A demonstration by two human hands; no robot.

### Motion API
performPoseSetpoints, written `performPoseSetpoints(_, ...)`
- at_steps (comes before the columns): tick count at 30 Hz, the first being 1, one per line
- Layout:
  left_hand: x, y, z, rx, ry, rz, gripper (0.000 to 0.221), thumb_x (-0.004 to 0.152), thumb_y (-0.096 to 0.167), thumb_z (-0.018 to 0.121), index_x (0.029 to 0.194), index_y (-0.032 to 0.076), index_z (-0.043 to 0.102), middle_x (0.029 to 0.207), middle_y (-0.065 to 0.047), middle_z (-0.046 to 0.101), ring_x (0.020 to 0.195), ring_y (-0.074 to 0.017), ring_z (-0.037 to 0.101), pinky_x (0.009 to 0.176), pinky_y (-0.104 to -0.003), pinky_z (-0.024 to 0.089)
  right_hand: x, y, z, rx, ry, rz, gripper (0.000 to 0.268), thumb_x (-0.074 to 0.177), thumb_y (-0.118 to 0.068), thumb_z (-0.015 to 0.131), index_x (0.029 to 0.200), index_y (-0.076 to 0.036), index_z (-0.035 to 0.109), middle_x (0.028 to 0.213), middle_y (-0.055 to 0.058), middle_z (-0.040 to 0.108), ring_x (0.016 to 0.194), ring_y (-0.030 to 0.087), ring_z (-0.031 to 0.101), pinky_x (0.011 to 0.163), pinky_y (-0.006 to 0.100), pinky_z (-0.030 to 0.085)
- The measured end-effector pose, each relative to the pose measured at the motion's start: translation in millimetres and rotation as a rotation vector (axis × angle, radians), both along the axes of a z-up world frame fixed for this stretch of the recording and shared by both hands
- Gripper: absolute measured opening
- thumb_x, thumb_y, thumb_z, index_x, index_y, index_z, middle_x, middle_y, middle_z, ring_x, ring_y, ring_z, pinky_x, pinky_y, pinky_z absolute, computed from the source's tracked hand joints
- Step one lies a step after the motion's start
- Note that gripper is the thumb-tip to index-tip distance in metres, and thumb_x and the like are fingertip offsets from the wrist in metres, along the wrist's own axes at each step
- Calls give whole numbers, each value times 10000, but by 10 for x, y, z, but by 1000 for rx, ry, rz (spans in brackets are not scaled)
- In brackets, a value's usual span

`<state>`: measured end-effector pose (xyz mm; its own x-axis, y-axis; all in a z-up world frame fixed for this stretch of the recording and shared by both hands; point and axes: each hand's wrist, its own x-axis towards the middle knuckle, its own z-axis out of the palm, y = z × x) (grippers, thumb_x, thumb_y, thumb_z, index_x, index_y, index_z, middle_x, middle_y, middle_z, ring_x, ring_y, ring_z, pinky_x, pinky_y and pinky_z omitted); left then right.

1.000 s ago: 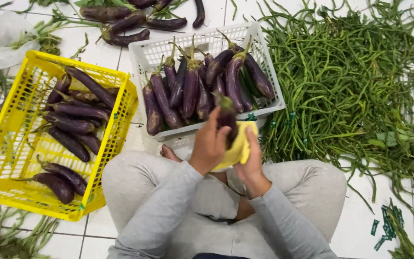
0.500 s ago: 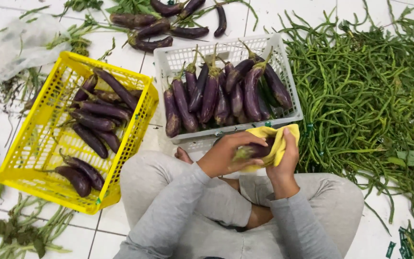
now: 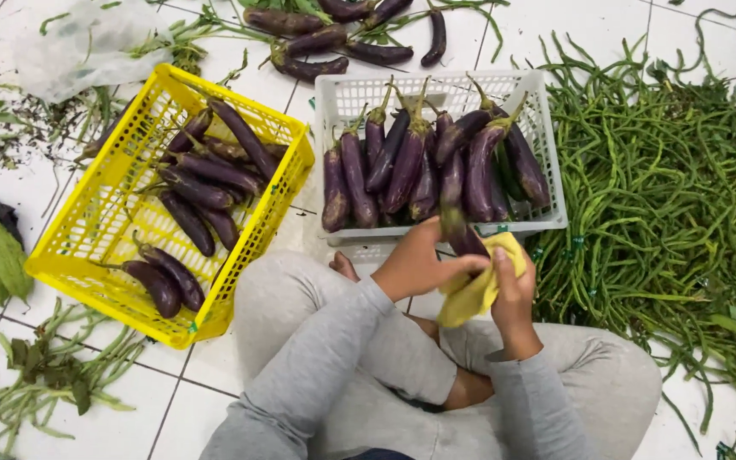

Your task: A person sits on the floor and cleans eggplants by wiping each one with a cloth before sorting them into a basket.

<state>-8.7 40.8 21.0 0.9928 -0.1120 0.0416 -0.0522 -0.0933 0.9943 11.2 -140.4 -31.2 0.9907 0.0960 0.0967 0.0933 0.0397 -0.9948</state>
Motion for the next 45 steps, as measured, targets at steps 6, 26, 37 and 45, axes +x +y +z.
performPoseSetpoints(6, 40, 104, -21, 72, -51, 220, 528, 936, 491, 707, 1238, 61, 658, 1064, -176, 747, 1034, -350, 720, 932, -506, 558, 71, -54, 8, -6, 102, 131, 531, 789, -67, 801, 1277, 10, 607, 1193, 152, 692, 1092, 183, 646, 985, 374, 546)
performPoseSetpoints(26, -22, 74, -51, 185, -129, 414, 541, 918, 268, 664, 1381, 79, 457, 1235, -100, 638, 1021, -233, 690, 874, -354, 576, 365, 28, 122, -436, -477, -167, 510, 956, 166, 587, 1420, 42, 417, 1449, 254, 465, 1319, 384, 489, 1137, 466, 382)
performPoseSetpoints(37, 266, 2153, -518, 25, -252, 978, 419, 924, 225, 701, 1290, 107, 535, 1174, -108, 614, 920, -205, 686, 779, -320, 612, -278, 438, -15, -385, -726, -1, 255, 937, 74, 594, 1155, 13, 477, 1143, 172, 479, 1037, 335, 490, 989, 457, 436)
performPoseSetpoints(45, 459, 3043, -1658, -16, 238, 1239, 529, 892, 390, 616, 1249, 13, 519, 1161, -166, 670, 1011, -274, 687, 878, -365, 555, -1169, 1003, 214, -223, -307, 609, 368, 765, -28, 698, 1122, -59, 610, 1094, 95, 643, 1005, 245, 624, 910, 357, 517)
